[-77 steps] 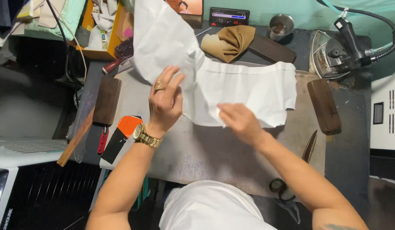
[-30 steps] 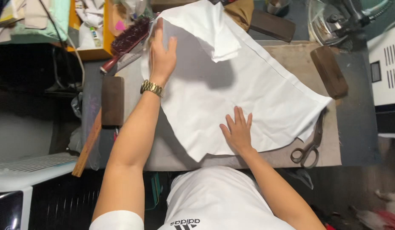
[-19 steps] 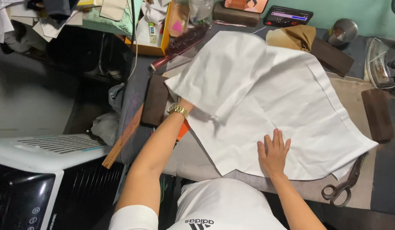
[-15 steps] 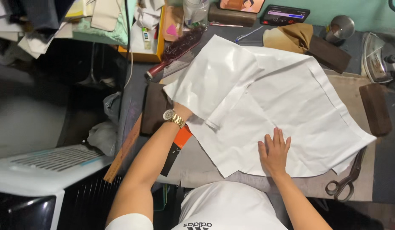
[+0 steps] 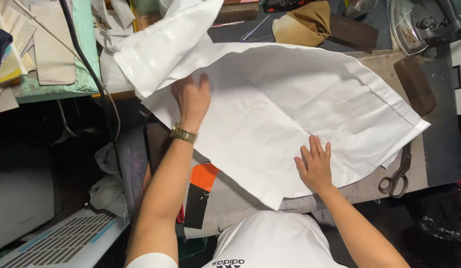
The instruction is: The person unfolds white fabric on a worktable, irons it with a hand iron, and uses a wooden ruler and a pen to mark lines on the fabric while positioning paper patterns and templates over the surface.
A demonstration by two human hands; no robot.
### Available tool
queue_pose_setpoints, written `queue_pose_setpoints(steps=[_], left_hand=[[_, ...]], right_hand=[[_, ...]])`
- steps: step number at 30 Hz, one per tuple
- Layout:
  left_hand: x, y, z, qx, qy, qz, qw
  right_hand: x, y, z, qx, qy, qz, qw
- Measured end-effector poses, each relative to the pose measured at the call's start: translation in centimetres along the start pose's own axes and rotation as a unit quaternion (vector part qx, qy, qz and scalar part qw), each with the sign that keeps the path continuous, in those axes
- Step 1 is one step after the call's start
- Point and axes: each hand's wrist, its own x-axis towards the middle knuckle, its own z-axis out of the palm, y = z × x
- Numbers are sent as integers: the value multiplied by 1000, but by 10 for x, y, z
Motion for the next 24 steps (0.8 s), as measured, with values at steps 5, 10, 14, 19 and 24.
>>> queue_pose_setpoints(steps=[5,10,14,19,24], left_hand=[[-99,58,-28,100,-73,183,975],[-161,-63,95,121,-181,125,968],[-172,-52,97,86,-96,164,978],[-172,-5,47,94,-95,178,975],[-186,49,16,99,-86,180,975]], right_hand=[[0,3,2,22,22,-14,999],[2,2,0,50,36,-19,998],[5,16,-2,81,27,21,996],[0,74,-18,75,-43,123,989],[-18,155,-30,101,-72,197,972]])
